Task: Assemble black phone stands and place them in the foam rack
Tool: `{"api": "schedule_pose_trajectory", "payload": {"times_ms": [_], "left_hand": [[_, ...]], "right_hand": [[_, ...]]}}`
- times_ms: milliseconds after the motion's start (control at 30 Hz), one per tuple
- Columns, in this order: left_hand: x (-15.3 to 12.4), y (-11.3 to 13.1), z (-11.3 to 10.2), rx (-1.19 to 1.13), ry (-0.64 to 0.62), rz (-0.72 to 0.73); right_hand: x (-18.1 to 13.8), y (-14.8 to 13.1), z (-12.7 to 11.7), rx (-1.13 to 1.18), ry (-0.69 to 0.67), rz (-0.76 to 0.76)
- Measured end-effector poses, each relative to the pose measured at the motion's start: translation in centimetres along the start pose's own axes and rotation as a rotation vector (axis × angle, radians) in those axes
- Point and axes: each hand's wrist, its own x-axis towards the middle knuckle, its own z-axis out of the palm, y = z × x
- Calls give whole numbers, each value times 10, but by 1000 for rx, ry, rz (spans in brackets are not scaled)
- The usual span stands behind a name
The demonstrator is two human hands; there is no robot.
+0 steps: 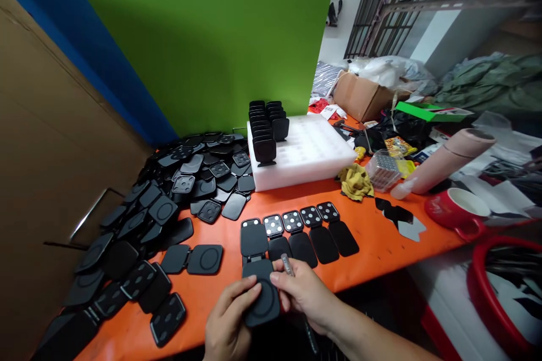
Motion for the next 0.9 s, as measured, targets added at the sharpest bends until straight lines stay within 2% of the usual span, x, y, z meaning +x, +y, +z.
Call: {"api": "schedule_pose_trajectory", "payload": {"times_ms": [100, 167, 267, 300, 367, 433, 500, 567, 633, 700, 767, 900], "left_hand": [[1, 5, 0, -163, -44, -64], [9, 9, 2, -296, 4, -311], [23, 15, 13, -486, 48, -812], [26, 17, 17, -535, 23, -904], [29, 21, 25, -665, -28, -968], [27, 24, 29, -891, -68, -1048], [24, 27, 28, -1128, -110, -1220], [22, 28, 23, -1271, -155, -1375], [22, 27, 19, -1313, -175, -1406], [23, 26, 16, -1249, -181, -1360], [22, 24, 16, -1053, -211, -1258], [16, 22, 22, -540, -317, -923]], "right_hand": [[0, 4, -5, -33, 22, 18], [-1, 1, -8, -134, 63, -10], [-5, -5, -7, -436, 92, -144], [-7, -8, -6, -544, 82, -195], [-12, -10, -2, -687, 43, -263], [-17, -11, 2, -705, -23, -255], [-20, -12, 4, -610, -89, -193], [-20, -14, 3, -540, -99, -161], [-18, -18, 0, -617, -35, -214], [-16, -23, -2, -818, 42, -285], [-14, -29, -4, -1003, 75, -295], [-12, -35, -5, -1242, 49, -284]]}}
